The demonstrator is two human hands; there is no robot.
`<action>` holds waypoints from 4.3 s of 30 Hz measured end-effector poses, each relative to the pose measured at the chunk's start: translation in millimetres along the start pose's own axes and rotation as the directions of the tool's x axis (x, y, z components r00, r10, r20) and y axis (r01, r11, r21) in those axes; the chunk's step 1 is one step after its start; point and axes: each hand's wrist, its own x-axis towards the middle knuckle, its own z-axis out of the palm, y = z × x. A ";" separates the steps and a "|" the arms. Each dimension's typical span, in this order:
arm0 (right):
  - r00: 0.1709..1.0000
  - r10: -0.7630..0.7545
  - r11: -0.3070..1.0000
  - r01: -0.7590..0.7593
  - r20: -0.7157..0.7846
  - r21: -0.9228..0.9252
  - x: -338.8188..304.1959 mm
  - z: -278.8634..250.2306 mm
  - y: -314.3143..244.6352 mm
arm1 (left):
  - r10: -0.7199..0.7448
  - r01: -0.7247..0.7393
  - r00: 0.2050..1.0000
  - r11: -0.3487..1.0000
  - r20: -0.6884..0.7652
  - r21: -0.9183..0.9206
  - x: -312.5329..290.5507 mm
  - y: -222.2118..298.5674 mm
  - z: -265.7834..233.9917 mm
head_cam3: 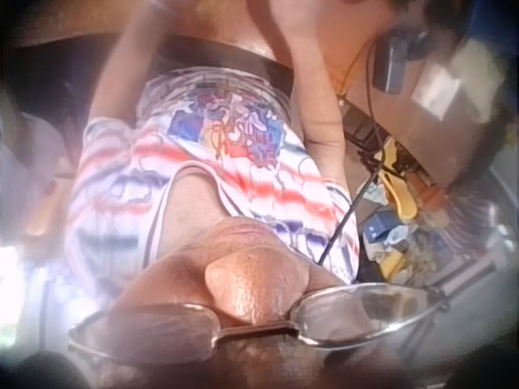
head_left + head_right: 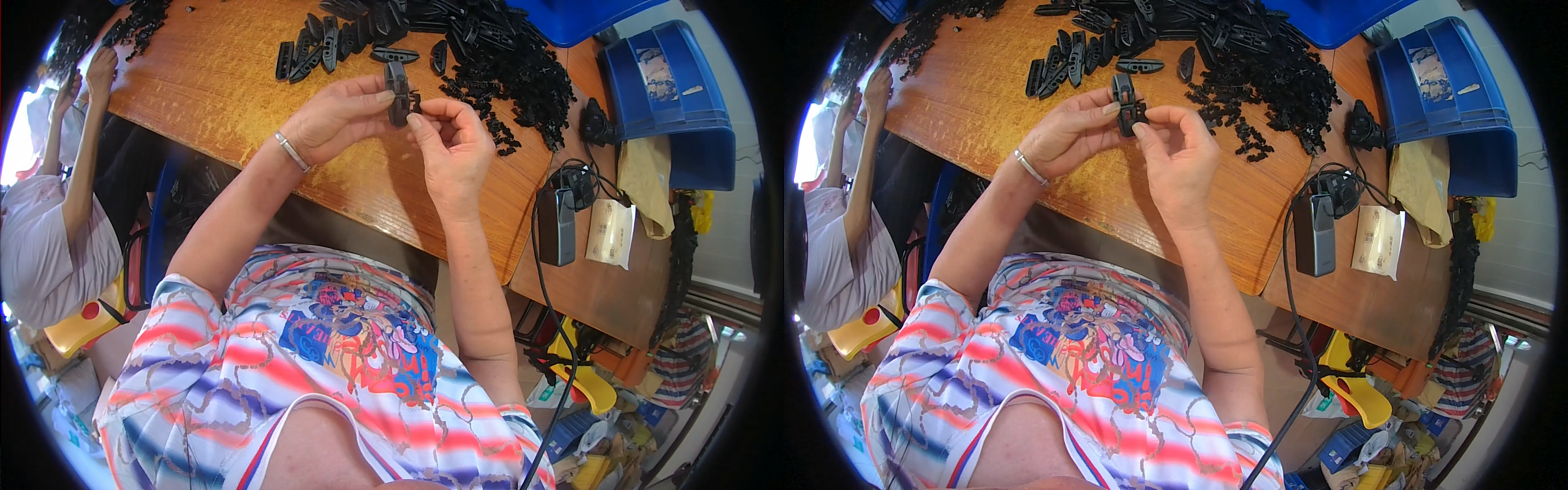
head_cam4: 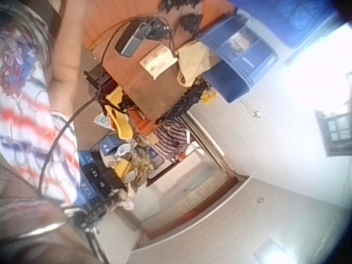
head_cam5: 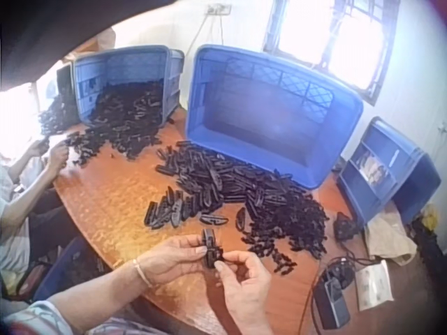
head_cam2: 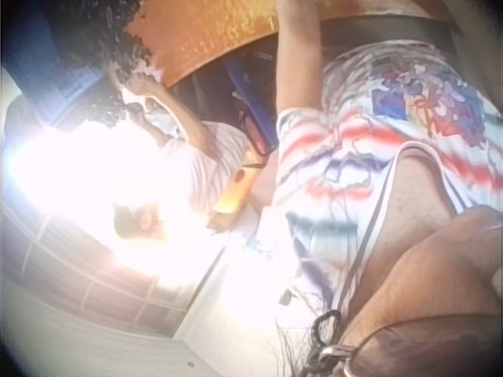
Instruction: The person assembles plastic components by fitting small plastic pieces into plastic bases by hand and placing the assembled parts on the table.
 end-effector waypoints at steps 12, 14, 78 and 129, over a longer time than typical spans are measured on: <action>0.865 -0.415 0.768 0.499 0.282 -0.402 13.2 -20.5 -18.7 | -0.065 0.094 0.988 0.972 -0.139 0.213 -4.9 5.1 8.7; 0.853 -0.410 0.756 0.515 0.321 -0.404 14.2 -21.5 -20.1 | -0.061 0.099 0.986 0.963 -0.157 0.251 -4.5 4.6 9.6; 0.957 -0.286 0.889 0.282 0.043 -0.361 -0.7 -30.7 2.2 | 0.034 0.042 0.984 0.910 -0.174 0.413 40.9 7.5 8.2; 0.974 -0.110 0.737 0.214 0.198 -0.642 20.3 -50.1 21.4 | -0.137 0.309 0.950 0.512 -0.279 0.801 -170.9 107.1 -36.3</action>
